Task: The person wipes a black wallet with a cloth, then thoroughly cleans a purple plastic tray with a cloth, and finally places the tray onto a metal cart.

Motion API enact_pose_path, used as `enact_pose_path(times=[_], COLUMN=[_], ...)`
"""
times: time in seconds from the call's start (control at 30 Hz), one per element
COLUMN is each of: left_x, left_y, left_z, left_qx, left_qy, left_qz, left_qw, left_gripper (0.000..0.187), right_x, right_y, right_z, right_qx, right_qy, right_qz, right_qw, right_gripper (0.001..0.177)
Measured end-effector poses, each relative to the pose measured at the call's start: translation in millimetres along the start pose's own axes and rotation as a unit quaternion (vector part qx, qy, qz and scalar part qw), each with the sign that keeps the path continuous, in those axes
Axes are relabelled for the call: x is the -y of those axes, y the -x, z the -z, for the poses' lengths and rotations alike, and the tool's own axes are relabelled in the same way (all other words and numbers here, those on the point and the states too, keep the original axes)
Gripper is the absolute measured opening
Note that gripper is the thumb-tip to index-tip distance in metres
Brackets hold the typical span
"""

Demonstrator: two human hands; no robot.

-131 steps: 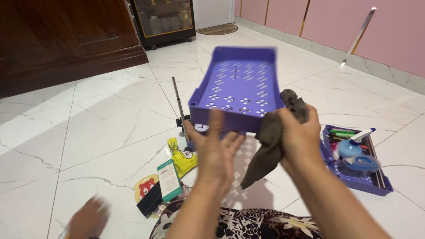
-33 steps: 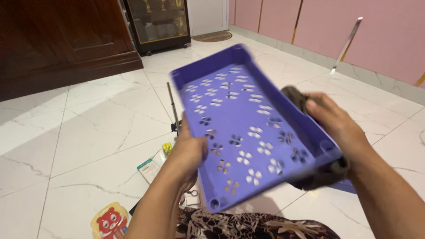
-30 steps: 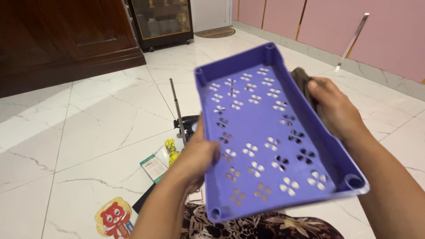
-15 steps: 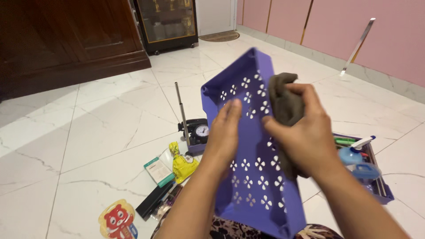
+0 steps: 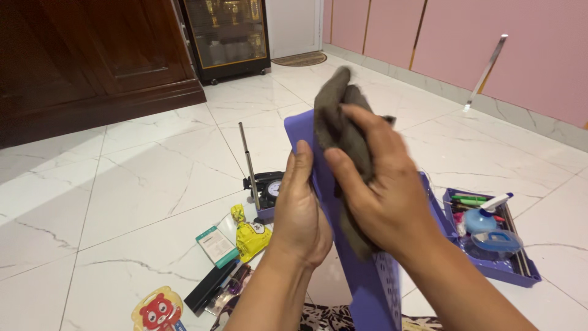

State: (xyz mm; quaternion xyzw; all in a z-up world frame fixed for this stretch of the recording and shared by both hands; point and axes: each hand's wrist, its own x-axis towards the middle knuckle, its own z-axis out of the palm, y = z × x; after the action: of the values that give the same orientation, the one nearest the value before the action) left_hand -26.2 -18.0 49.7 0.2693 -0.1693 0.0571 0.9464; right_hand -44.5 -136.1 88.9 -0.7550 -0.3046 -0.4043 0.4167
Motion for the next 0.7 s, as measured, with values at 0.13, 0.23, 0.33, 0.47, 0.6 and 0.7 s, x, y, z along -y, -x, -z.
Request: enact_pose_path(times=[0.13, 0.23, 0.33, 0.47, 0.6, 0.7], left_x=[-3, -13, -21, -18, -9, 1], left_y=[-1, 2, 4, 5, 1, -1], left_z=[14, 22, 21, 23, 20, 21], left_qx=[0.105, 0.099, 0.067, 0.033, 0.016, 0.011], left_qy=[0.074, 0.058, 0.059, 0.077, 0.051, 0.025], left_qz=[-0.002, 0.03, 0.031, 0.015, -0.021, -0.046], left_qw=[0.992, 0.993, 0.996, 0.996, 0.998, 0.999], left_gripper=[0.043, 0.049, 0.051, 0.049, 0.047, 0.043], right_x=[-37, -74, -92, -65, -9, 6], right_y=[-9, -15, -13, 5, 15, 7], right_z=[-9, -9, -8, -10, -17, -14], right_qx=[0.001, -0.028, -0.053, -0.041, 0.0, 0.004], right_qy=[-0.055, -0.095, -0.04, -0.062, -0.028, -0.002], right_qz=[-0.038, -0.151, -0.173, -0.234, -0.032, 0.034], right_qw=[0.998, 0.984, 0.983, 0.969, 0.999, 0.999], right_gripper=[0.042, 0.04, 0.036, 0.037, 0.037, 0.037])
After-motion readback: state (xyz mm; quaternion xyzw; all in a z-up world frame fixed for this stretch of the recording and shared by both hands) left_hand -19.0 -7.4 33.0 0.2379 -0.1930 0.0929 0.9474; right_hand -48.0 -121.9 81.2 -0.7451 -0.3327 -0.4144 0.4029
